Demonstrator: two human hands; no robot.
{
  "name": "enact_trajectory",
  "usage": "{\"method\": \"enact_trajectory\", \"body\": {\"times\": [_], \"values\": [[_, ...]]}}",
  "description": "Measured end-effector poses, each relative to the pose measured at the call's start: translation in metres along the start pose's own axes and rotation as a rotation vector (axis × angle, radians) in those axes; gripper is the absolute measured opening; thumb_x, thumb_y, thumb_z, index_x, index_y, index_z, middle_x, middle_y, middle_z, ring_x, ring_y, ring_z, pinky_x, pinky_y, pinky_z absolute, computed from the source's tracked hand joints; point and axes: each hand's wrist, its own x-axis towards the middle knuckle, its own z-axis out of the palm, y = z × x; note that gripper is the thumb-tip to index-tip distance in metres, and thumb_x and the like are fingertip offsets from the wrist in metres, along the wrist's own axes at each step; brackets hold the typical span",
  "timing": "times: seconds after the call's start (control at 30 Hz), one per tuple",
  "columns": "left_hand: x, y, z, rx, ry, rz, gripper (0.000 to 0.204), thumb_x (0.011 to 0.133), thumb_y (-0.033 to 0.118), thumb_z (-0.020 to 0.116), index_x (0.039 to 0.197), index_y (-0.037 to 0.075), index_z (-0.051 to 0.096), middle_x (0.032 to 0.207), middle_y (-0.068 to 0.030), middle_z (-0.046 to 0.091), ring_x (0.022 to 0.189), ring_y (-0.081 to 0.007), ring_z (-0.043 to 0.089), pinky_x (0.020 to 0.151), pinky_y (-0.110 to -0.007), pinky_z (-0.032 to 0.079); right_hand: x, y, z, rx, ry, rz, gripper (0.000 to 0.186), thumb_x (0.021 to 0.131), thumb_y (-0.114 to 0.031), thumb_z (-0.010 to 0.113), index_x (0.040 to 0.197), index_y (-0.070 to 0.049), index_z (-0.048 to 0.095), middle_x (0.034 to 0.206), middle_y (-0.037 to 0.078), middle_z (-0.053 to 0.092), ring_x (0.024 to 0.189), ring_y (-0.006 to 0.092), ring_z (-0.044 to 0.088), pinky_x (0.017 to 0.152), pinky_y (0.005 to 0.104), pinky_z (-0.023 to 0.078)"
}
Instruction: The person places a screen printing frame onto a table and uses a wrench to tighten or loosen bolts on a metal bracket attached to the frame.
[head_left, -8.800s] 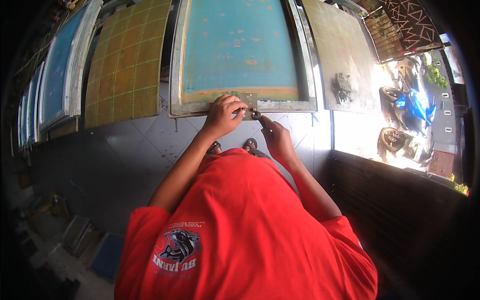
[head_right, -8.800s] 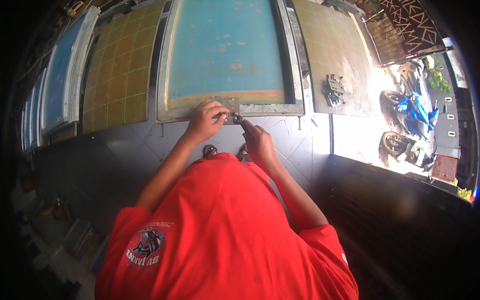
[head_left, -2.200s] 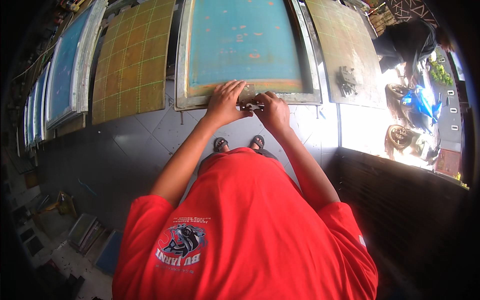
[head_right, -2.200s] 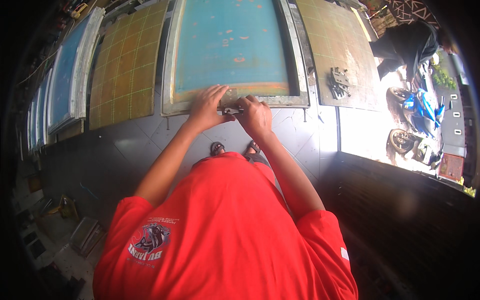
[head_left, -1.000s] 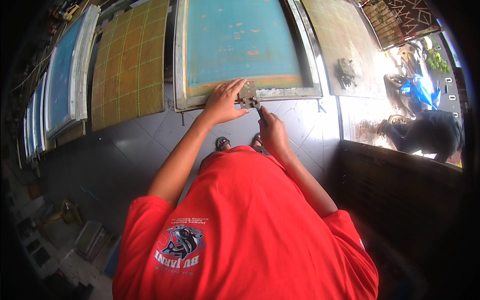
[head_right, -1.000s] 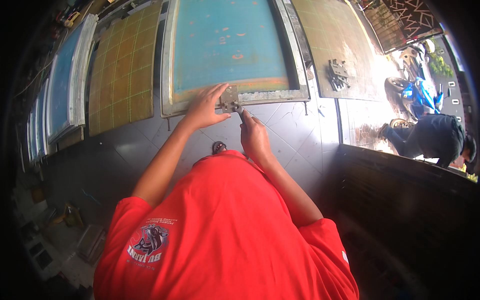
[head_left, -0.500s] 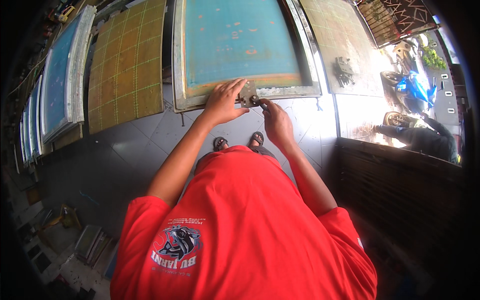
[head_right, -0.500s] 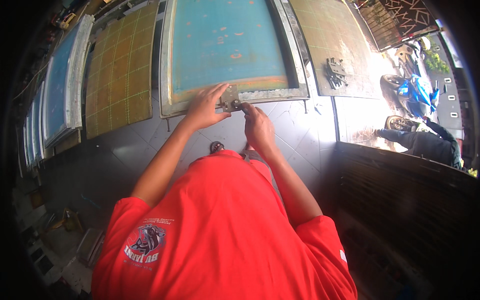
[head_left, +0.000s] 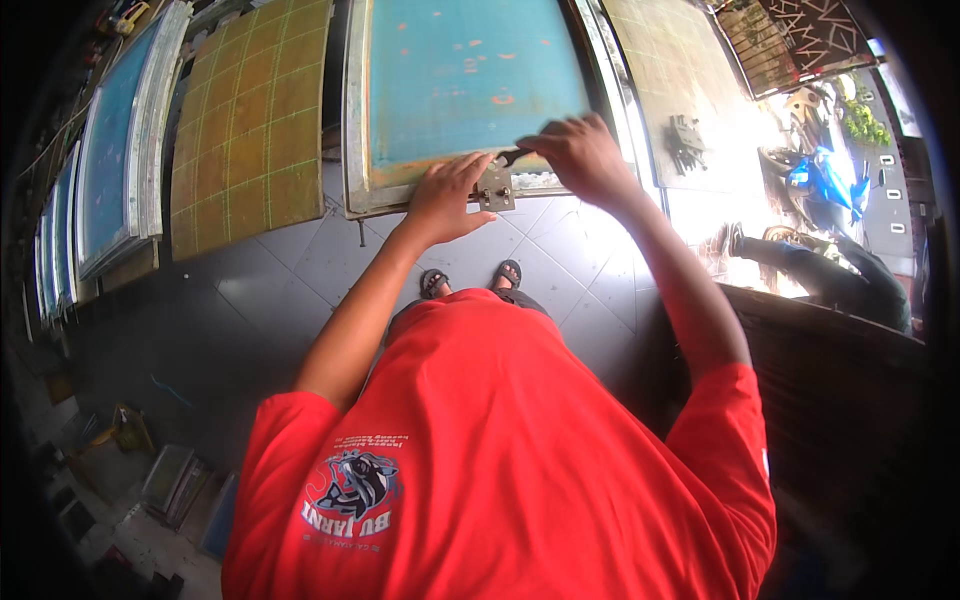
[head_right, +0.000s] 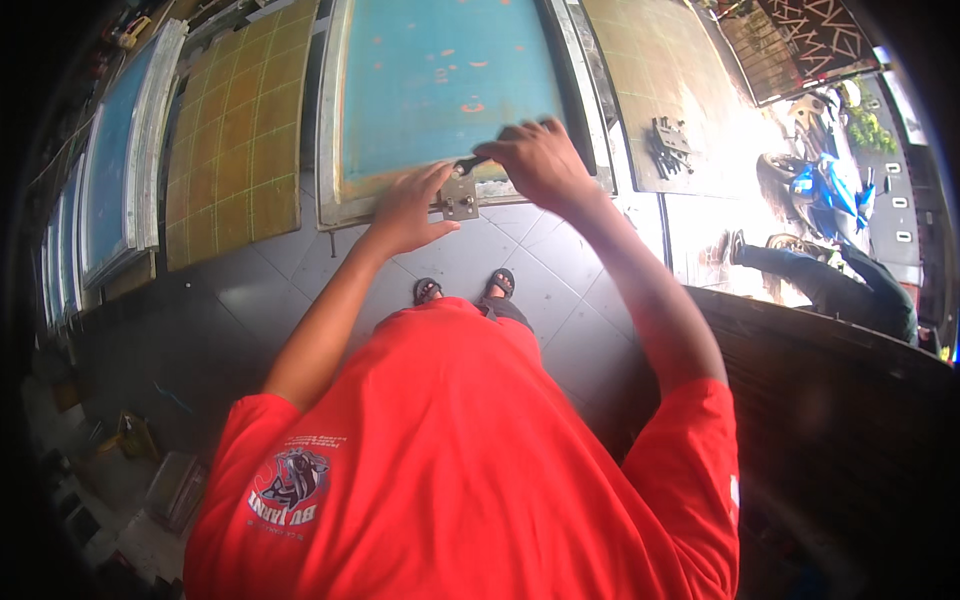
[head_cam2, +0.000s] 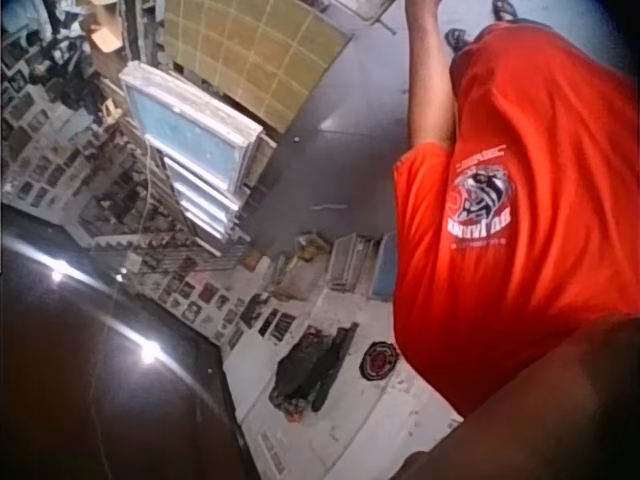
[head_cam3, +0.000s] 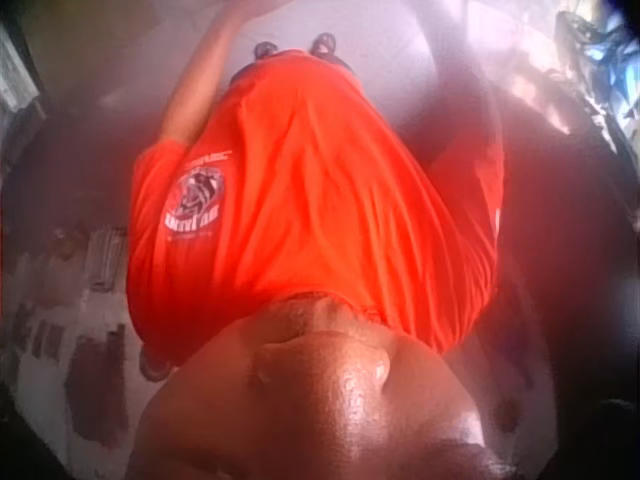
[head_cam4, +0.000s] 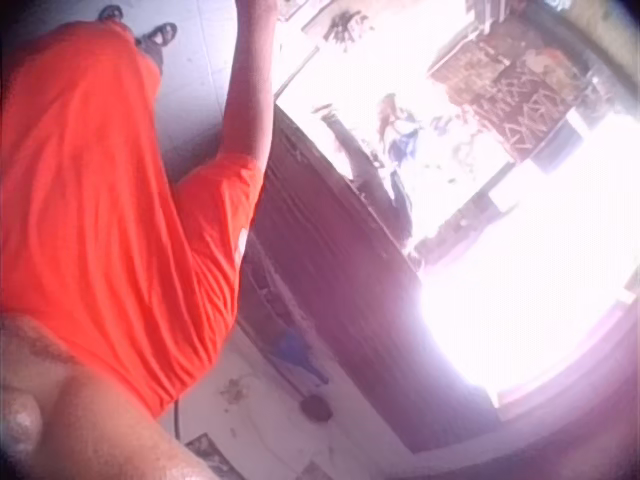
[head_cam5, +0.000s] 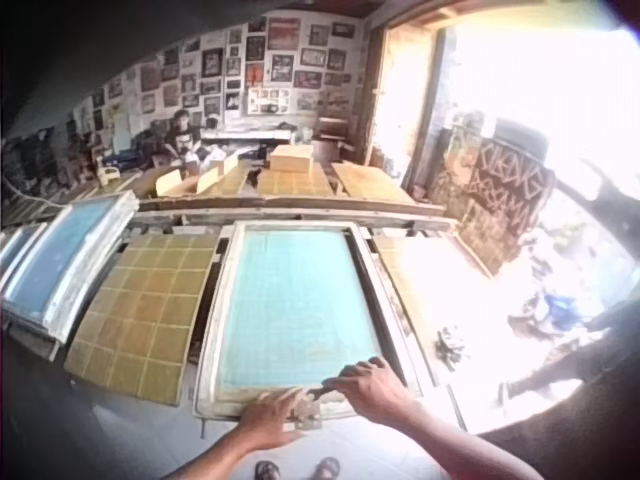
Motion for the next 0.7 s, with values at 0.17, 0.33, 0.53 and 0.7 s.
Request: {"method": "enact_trajectory", "body": {"times": [0.17,0.33,0.53,0.7], "values": [[-0.001,-0.001,0.001,0.015,-0.028,-0.036,0.086,0.069,0.032,0.081,0.141,0.009,0.04,0.141,-0.0108,0.048,0.126,-0.0305,0.048,0.105,-0.042,0.038,-0.073,-0.065,0.055,0.62,0.185,0.41,0.037,0.087,-0.001,0.059,0.124,-0.007,0.059,0.09,0.02,0.063,0.083,0.0383,0.063,0.073,0.0428,0.049],[0.001,0.0,0.001,-0.014,-0.025,-0.029,0.086,0.069,0.031,0.081,0.142,0.009,0.04,0.142,-0.0112,0.047,0.126,-0.0306,0.048,0.105,-0.042,0.038,-0.089,-0.103,0.081,0.594,0.173,0.653,0.042,0.088,0.0,0.057,0.129,-0.008,0.054,0.097,0.021,0.059,0.086,0.0403,0.06,0.074,0.0458,0.049],[0.001,0.001,-0.001,-0.022,-0.032,-0.038,0.087,0.068,0.03,0.081,0.142,0.009,0.04,0.142,-0.0117,0.047,0.126,-0.0314,0.048,0.104,-0.042,0.039,-0.085,-0.112,0.093,0.627,0.238,0.694,0.045,0.088,0.0,0.055,0.133,-0.009,0.051,0.097,0.02,0.057,0.085,0.0399,0.059,0.074,0.0467,0.049],[0.0,0.001,-0.001,-0.028,-0.042,-0.024,0.088,0.068,0.033,0.081,0.142,0.007,0.04,0.141,-0.0134,0.048,0.127,-0.0295,0.048,0.106,-0.043,0.036,-0.084,-0.112,0.099,0.622,0.271,0.697,0.045,0.088,0.0,0.055,0.132,-0.009,0.052,0.097,0.02,0.058,0.084,0.0399,0.06,0.074,0.046,0.049]]}}
